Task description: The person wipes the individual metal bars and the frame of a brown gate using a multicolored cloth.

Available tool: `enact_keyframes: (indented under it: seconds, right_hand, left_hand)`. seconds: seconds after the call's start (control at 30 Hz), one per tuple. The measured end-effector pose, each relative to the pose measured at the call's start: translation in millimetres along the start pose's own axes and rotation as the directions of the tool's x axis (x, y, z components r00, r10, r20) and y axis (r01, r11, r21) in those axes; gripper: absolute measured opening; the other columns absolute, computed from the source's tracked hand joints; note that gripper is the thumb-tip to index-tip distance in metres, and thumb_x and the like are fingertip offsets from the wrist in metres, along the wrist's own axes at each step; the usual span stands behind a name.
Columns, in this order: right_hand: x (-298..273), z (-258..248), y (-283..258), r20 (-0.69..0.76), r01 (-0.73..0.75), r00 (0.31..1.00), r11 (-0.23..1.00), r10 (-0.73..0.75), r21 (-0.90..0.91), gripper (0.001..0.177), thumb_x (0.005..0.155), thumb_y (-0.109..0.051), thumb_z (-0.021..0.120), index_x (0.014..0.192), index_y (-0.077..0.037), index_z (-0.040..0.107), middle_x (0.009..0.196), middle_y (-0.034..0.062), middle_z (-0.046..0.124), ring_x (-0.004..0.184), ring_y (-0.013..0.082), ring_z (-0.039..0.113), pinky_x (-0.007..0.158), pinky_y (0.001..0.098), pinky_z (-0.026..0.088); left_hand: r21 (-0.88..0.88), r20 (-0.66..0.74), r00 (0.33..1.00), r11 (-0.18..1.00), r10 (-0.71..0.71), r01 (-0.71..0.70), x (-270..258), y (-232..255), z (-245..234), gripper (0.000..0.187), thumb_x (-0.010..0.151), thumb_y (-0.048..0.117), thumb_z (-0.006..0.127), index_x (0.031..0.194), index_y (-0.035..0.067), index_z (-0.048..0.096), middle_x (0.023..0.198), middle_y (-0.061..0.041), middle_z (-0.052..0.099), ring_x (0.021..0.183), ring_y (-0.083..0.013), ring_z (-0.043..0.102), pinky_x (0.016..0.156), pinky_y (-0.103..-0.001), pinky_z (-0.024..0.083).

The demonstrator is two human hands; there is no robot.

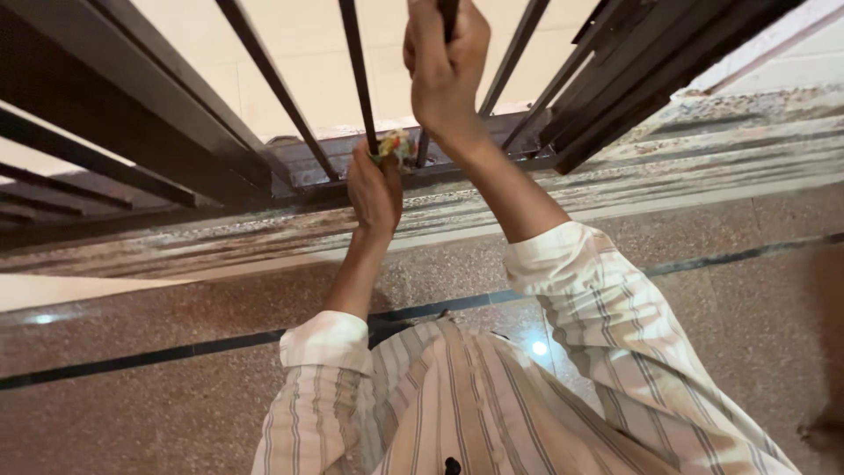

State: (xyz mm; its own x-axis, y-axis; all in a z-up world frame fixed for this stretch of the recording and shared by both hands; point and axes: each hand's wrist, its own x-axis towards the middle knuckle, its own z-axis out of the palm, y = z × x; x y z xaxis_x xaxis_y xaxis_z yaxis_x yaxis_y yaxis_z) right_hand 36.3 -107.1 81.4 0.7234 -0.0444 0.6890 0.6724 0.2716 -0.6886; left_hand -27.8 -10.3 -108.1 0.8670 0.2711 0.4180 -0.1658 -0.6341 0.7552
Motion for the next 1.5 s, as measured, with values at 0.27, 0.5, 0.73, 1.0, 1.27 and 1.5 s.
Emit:
enact_keyframes:
  seconds: [0.27,0.5,0.73,1.0,1.27,1.5]
  right_hand:
    - [-1.1,6.1,-14.1,-0.035,0.06,0.997,0.98,-0.068,-0.188,0.03,0.114,-0.017,0.053,0.086,-0.005,0.05,0.065,-0.0015,0.045,0.057,0.0056,0.042,0.052,0.0268,0.034]
    - [-0.1,11.2,-20.5,-0.044,-0.027,0.999,0.998,0.025,-0.058,0.03,0.114,-0.015,0.05,0.086,-0.006,0.048,0.064,-0.0014,0.047,0.053,0.0069,0.043,0.049,0.0276,0.034]
    - [4.4,2.1,2.1,0.016,0.131,0.991,0.988,-0.13,-0.083,0.037,0.113,-0.018,0.048,0.078,-0.009,0.045,0.058,-0.0044,0.041,0.046,0.0039,0.037,0.043,0.0245,0.029]
    - [-3.8,3.2,6.0,-0.086,0.026,0.996,0.998,-0.031,-0.057,0.04,0.115,-0.015,0.054,0.077,-0.006,0.043,0.06,-0.0017,0.038,0.047,0.0065,0.034,0.043,0.0264,0.025]
    - [-2.4,3.1,6.8,-0.11,0.073,0.99,0.986,-0.09,-0.148,0.039,0.114,-0.017,0.055,0.078,-0.005,0.047,0.062,-0.0007,0.044,0.049,0.0073,0.039,0.046,0.028,0.027]
    - [-1.8,4.5,-1.9,-0.122,0.044,0.99,0.971,-0.074,-0.234,0.028,0.111,-0.019,0.051,0.089,-0.003,0.056,0.066,-0.0007,0.053,0.056,0.0075,0.05,0.051,0.0279,0.039]
  left_hand:
    - [-0.163,-0.404,0.828,0.86,0.389,-0.484,92.0,117.5,-63.8,0.031,0.119,0.021,0.046,0.141,0.001,0.037,0.113,-0.015,0.065,0.098,-0.0256,0.073,0.081,-0.036,0.063]
    - [-0.165,-0.312,0.899,0.914,0.308,-0.37,91.1,108.0,-64.2,0.022,0.116,0.023,0.049,0.119,0.001,0.049,0.093,-0.009,0.064,0.076,-0.019,0.07,0.06,-0.032,0.055]
    - [-0.03,-0.042,0.993,0.993,0.114,-0.115,9.8,14.7,-24.9,0.014,0.104,0.012,0.059,0.102,-0.002,0.058,0.088,-0.018,0.061,0.08,-0.0332,0.061,0.072,-0.049,0.049]
    - [-0.001,0.03,0.991,0.992,0.127,-0.127,0.4,7.8,-31.5,0.013,0.101,0.012,0.061,0.107,0.002,0.054,0.088,-0.016,0.066,0.081,-0.0333,0.068,0.08,-0.05,0.055]
    - [-0.402,-0.182,0.893,0.798,0.411,-0.449,84.8,98.4,-75.1,0.018,0.116,0.016,0.048,0.127,0.002,0.046,0.099,-0.009,0.07,0.081,-0.0165,0.074,0.063,-0.029,0.06]
    - [-0.391,-0.293,0.852,0.759,0.434,-0.521,111.0,142.5,-100.9,0.026,0.117,0.021,0.047,0.133,0.001,0.046,0.098,-0.014,0.066,0.088,-0.026,0.07,0.074,-0.039,0.056]
